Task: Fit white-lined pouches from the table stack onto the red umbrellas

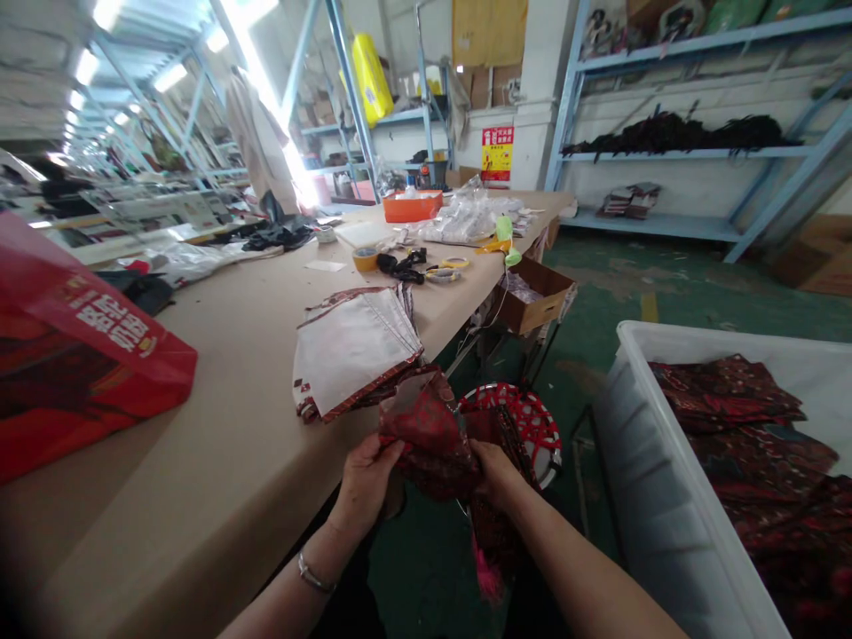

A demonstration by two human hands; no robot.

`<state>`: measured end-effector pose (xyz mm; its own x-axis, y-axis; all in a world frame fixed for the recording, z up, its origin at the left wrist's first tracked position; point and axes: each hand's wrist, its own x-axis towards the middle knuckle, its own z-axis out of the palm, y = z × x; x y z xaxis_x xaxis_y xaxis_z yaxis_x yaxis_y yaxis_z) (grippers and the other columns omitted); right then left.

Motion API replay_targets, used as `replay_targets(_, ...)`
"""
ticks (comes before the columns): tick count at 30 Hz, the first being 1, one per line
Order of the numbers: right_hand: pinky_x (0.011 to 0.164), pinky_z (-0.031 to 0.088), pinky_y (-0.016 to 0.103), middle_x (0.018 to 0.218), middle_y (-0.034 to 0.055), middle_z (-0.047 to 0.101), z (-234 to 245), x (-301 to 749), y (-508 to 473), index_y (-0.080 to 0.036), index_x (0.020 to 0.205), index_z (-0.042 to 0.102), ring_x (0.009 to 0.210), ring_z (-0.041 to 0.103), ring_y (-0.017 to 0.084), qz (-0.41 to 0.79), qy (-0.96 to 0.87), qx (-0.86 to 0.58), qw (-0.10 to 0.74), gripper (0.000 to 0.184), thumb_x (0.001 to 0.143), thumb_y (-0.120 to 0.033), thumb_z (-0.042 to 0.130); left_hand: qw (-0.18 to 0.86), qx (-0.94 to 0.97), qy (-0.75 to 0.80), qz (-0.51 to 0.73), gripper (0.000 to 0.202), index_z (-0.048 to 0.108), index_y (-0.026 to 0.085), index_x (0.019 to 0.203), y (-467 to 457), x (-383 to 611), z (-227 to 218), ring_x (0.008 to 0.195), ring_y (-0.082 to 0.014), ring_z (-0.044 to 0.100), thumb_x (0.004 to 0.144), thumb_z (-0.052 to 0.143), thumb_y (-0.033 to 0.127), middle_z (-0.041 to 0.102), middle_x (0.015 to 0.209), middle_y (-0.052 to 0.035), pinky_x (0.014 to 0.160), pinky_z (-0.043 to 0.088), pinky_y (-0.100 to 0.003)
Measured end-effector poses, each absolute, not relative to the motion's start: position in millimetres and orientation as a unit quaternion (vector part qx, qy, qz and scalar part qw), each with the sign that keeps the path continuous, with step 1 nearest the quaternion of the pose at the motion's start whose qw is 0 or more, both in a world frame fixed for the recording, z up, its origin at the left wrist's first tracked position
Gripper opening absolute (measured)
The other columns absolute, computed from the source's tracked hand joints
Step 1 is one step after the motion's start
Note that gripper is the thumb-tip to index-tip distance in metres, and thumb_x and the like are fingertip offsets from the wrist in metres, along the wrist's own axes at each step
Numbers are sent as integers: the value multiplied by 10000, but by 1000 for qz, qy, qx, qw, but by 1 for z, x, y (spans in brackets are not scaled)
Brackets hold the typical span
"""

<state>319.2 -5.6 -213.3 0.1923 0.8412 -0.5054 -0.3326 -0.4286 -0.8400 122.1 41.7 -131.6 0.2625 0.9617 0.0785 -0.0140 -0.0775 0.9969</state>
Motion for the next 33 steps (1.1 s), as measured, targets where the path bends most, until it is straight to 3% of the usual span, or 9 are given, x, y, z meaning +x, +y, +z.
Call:
replay_targets(4,1017,378,375,1172,65,627,-203,330,-17,-219,1061,628,1168,520,224,499,-292,-636,512,403,732,-451,601,573,501,479,437,188,659,159,823,33,94,-147,760,-182,611,678,673,278,697,797,-22,748,478,-300)
replay_targets(6,1054,345,358,1268,53,579,-186,327,-19,-246,1216,558,1221,482,209,492,-395,-570,526,514,744,-444,613,555,518,484,435,194,639,162,818,30,90,-138,730,-163,593,664,688,270,680,779,-8,718,469,-277)
replay_targets(10,844,491,335,1010,43,686,-132,313,-9,-190,1093,621,939,622,200,511,-468,-457,558,412,765,-439,619,478,620,440,440,130,575,169,686,32,102,-91,627,-116,512,667,687,230,584,648,30,620,432,-226)
replay_targets(14,570,437,213,658,-39,612,-46,317,5,-175,747,614,588,528,97,347,-424,-519,656,232,786,-404,611,402,693,360,478,159,592,188,847,39,103,-42,772,-146,575,719,672,240,624,819,-9,730,474,-254)
replay_targets(20,611,453,286,763,-17,661,50,357,16,-221,923,621,561,560,106,317,-358,-472,740,199,777,-355,597,56,785,392,477,147,592,195,947,66,65,-21,926,-195,576,815,597,259,618,963,-61,834,480,-339)
replay_targets(23,538,427,278,664,-24,636,9,370,8,-217,866,622,530,542,134,350,-356,-597,628,244,713,-406,627,-39,837,404,367,207,599,187,1001,74,57,-27,1032,-250,542,813,605,274,623,1049,-90,946,422,-437)
replay_targets(28,618,455,319,666,15,640,-143,379,-20,-212,721,611,647,586,203,281,-424,-755,414,259,725,-467,562,-88,855,414,300,151,612,205,979,76,61,-37,1068,-251,520,870,522,259,645,1041,-64,957,384,-431)
replay_targets(31,702,480,366,753,54,669,-198,383,-25,-199,830,624,715,624,238,265,-402,-791,377,269,682,-422,598,-101,862,406,284,160,621,200,894,80,62,-35,964,-226,545,897,463,228,657,946,-54,890,401,-391)
replay_targets(33,771,486,382,906,91,680,-192,382,-18,-180,998,606,811,639,243,248,-400,-782,408,371,703,-403,588,-108,870,404,261,174,617,195,848,83,61,-32,883,-213,552,897,451,203,652,889,-56,839,409,-368)
